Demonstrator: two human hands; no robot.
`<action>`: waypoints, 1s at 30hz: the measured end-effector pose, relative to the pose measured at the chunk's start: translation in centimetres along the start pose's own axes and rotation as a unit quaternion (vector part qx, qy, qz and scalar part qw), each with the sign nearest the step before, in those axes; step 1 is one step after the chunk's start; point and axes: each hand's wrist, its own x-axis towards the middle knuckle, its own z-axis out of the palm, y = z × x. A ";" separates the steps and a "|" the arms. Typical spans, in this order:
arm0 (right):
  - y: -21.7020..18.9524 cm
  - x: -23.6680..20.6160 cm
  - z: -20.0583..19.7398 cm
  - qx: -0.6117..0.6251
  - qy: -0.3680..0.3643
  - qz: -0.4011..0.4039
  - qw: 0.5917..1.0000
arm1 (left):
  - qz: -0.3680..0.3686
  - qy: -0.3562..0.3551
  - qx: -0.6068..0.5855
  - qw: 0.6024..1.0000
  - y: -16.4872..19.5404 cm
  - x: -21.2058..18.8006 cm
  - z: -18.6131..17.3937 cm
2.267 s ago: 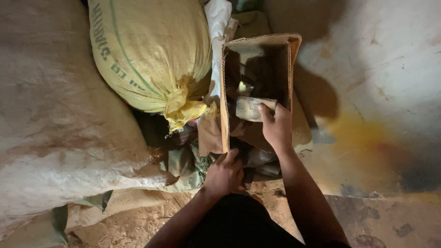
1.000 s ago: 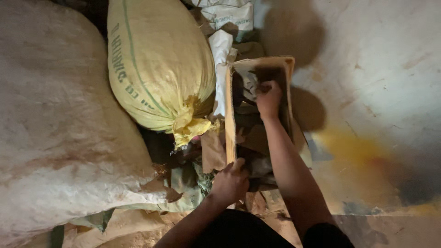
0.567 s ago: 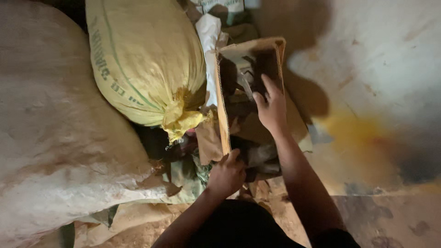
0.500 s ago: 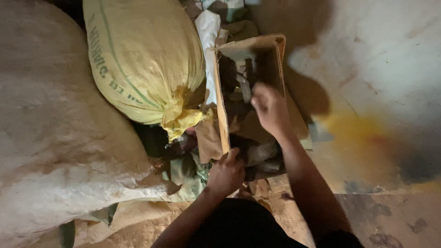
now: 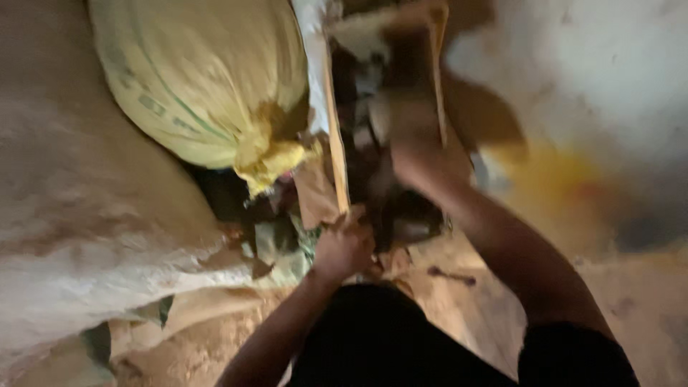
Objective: The person retrieves sandpaper from a cardboard box, walks to a wooden board, and sands the surface using hand-held sandpaper. The person repeatedly rubs the sandpaper across the board's surface to smooth it.
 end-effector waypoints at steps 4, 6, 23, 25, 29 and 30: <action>0.3 0.9 -2.4 0.074 0.200 -0.010 0.977 | -0.152 -0.011 -0.059 0.987 0.3 0.4 -0.1; 0.1 0.6 -2.7 0.062 0.273 -0.088 0.956 | -0.150 0.009 -0.055 0.987 0.6 0.7 -0.2; 4.4 6.7 -1.8 -0.102 0.241 -0.100 0.960 | -0.158 -0.009 -0.036 0.987 1.6 1.7 0.2; 4.5 9.8 -2.8 -0.059 0.391 -0.094 0.914 | -0.153 -0.009 -0.030 0.988 1.9 1.7 0.4; 2.8 12.7 -2.7 -0.139 0.515 -0.052 0.844 | -0.177 -0.024 -0.033 0.983 1.9 1.4 0.6; 2.2 12.6 -2.5 -0.165 0.507 -0.055 0.844 | -0.185 -0.027 -0.036 0.982 1.8 1.3 0.6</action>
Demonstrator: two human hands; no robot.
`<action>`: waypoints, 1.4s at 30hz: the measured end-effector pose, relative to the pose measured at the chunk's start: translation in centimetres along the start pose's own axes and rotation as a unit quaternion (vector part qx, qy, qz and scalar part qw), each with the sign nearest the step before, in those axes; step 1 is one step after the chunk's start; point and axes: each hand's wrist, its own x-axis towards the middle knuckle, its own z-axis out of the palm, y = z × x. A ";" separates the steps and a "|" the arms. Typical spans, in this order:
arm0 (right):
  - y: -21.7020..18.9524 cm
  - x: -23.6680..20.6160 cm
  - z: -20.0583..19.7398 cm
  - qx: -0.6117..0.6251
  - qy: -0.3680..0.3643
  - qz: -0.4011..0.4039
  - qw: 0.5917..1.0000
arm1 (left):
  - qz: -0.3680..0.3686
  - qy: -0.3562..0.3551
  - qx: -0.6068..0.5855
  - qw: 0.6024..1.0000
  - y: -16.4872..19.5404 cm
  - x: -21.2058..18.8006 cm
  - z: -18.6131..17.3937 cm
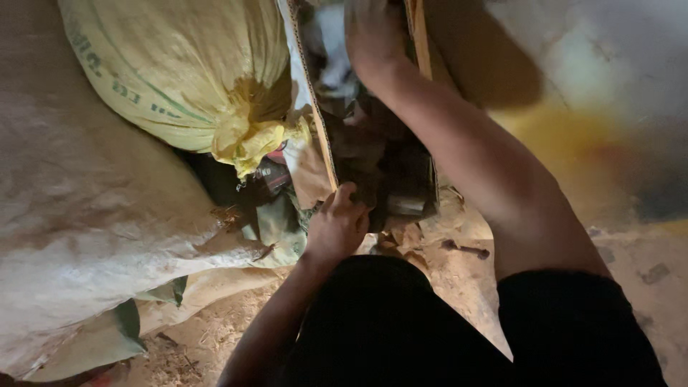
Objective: The person retrieves sandpaper from a cardboard box, walks to a wooden board, and sands the surface using hand-held sandpaper. The person repeatedly rubs the sandpaper across the board's surface to smooth it.
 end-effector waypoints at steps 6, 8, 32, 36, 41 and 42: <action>-1.9 -2.9 -6.4 -0.054 -0.189 -0.128 0.972 | 0.008 0.048 -0.003 0.999 -0.7 -0.3 0.3; -2.1 -4.3 -9.7 -0.001 -0.429 -0.124 0.895 | 0.020 0.050 -0.007 0.999 -1.0 -0.4 0.3; 1.4 -18.0 -13.7 0.255 -0.474 -0.022 0.843 | 0.085 0.161 0.024 0.983 2.5 15.9 -0.4; 1.1 -17.7 -13.3 0.265 -0.440 0.012 0.858 | 0.078 0.069 0.081 0.991 1.1 13.0 -0.4; 0.7 -16.2 -13.6 0.270 -0.427 0.069 0.860 | 0.057 0.143 0.175 0.973 0.2 7.7 -2.0; 0.6 -15.7 -13.7 0.278 -0.436 0.080 0.852 | 0.018 0.164 0.173 0.971 -0.2 6.7 -2.3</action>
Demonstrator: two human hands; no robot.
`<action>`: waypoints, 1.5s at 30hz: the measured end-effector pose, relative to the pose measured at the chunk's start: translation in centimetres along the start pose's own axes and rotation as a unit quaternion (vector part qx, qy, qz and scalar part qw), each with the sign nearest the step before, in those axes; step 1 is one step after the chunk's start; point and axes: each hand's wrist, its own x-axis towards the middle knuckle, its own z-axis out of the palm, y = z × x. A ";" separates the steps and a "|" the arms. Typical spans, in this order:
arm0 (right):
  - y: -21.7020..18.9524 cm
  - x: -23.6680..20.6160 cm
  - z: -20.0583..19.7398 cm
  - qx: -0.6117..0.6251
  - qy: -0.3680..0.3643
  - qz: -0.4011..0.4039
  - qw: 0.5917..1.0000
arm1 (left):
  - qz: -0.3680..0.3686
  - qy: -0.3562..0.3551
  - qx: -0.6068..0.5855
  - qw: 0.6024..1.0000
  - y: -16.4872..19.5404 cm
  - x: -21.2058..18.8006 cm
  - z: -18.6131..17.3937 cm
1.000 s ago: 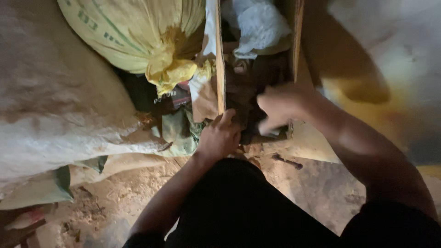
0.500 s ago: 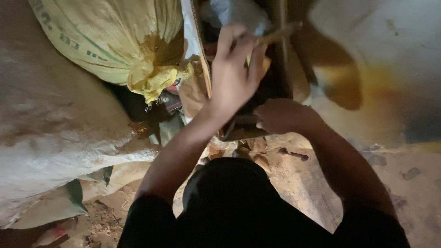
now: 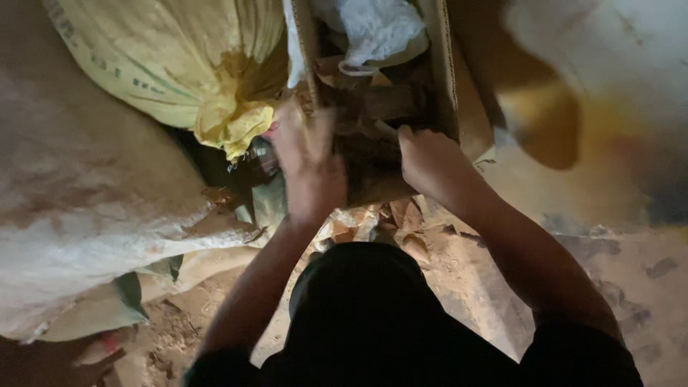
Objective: The person retrieves sandpaper from a cardboard box, walks to a wooden board, and sands the surface using hand-held sandpaper. The person repeatedly rubs the sandpaper across the board's surface to smooth it.
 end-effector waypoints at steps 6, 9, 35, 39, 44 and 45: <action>-2.5 1.9 -1.7 -0.039 0.053 0.047 0.997 | -0.363 -0.139 -0.294 0.873 -1.5 -3.8 0.1; -3.8 3.3 -1.4 -0.204 0.354 -0.094 0.908 | -0.245 -0.049 -0.255 0.934 -1.7 -5.4 0.1; -2.7 6.3 2.4 0.104 0.346 -0.193 0.912 | -0.142 0.065 -0.290 0.944 -2.8 -8.3 -1.6; -3.1 2.2 -1.4 0.362 0.189 -0.058 0.911 | -0.061 0.070 -0.203 0.975 -3.1 -7.7 -0.8; -4.3 -0.8 -2.5 0.376 0.179 -0.023 0.909 | -0.012 0.070 -0.187 0.980 -2.9 -6.7 1.2; -4.4 -1.0 -2.5 0.354 0.176 -0.020 0.918 | -0.012 0.071 -0.183 0.981 -2.9 -6.5 1.6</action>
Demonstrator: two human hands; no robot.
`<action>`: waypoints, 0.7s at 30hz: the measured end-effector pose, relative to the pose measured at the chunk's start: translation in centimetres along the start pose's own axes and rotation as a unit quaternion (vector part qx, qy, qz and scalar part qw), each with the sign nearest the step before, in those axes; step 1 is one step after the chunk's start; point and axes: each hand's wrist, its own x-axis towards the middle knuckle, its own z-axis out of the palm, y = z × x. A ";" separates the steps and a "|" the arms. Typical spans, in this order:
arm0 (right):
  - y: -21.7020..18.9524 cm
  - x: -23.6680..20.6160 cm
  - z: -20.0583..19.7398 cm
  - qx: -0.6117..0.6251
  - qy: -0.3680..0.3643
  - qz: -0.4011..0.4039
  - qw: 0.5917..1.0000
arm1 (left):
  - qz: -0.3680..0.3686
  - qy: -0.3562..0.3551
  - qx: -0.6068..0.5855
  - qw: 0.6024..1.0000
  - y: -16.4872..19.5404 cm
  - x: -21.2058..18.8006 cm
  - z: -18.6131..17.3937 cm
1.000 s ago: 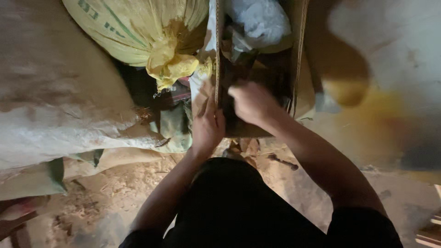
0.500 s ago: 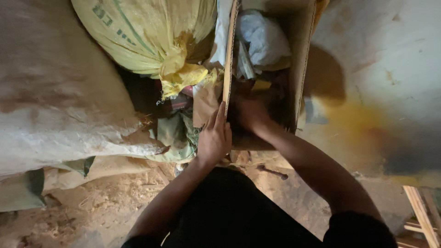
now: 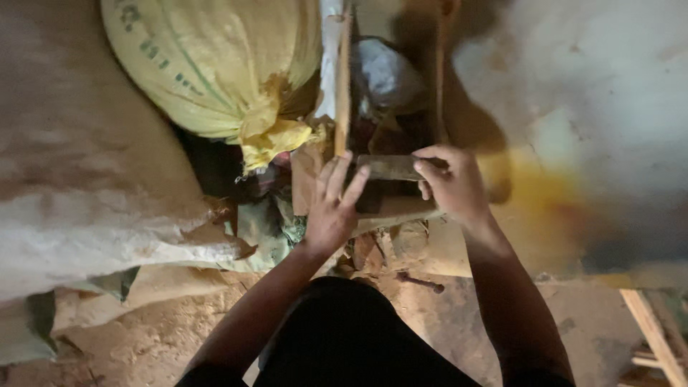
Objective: The person retrieves sandpaper from a cardboard box, walks to a wooden board, and sands the surface using hand-held sandpaper. The person repeatedly rubs the sandpaper across the board's surface to smooth it.
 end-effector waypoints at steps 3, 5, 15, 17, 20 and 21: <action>-0.2 -0.3 -0.1 -0.027 0.000 0.010 1.000 | 0.011 -0.015 -0.033 0.999 -0.4 0.5 0.5; -0.1 -0.2 -0.1 0.010 0.005 0.026 1.000 | 0.020 -0.025 -0.038 0.999 -0.6 0.6 0.6; 0.6 1.2 0.3 -0.030 -0.020 0.023 0.999 | -0.021 0.025 0.006 0.999 -0.2 1.1 0.4; 0.9 1.6 0.4 -0.092 -0.022 -0.041 0.995 | -0.045 0.019 -0.001 0.999 -0.2 1.4 0.0; 1.4 2.3 0.6 -0.175 -0.039 -0.083 0.980 | -0.052 0.011 -0.057 0.997 -0.5 2.2 -0.7; 1.6 2.5 0.8 -0.153 -0.044 -0.107 0.981 | -0.022 0.028 -0.078 0.996 -0.6 2.5 -0.8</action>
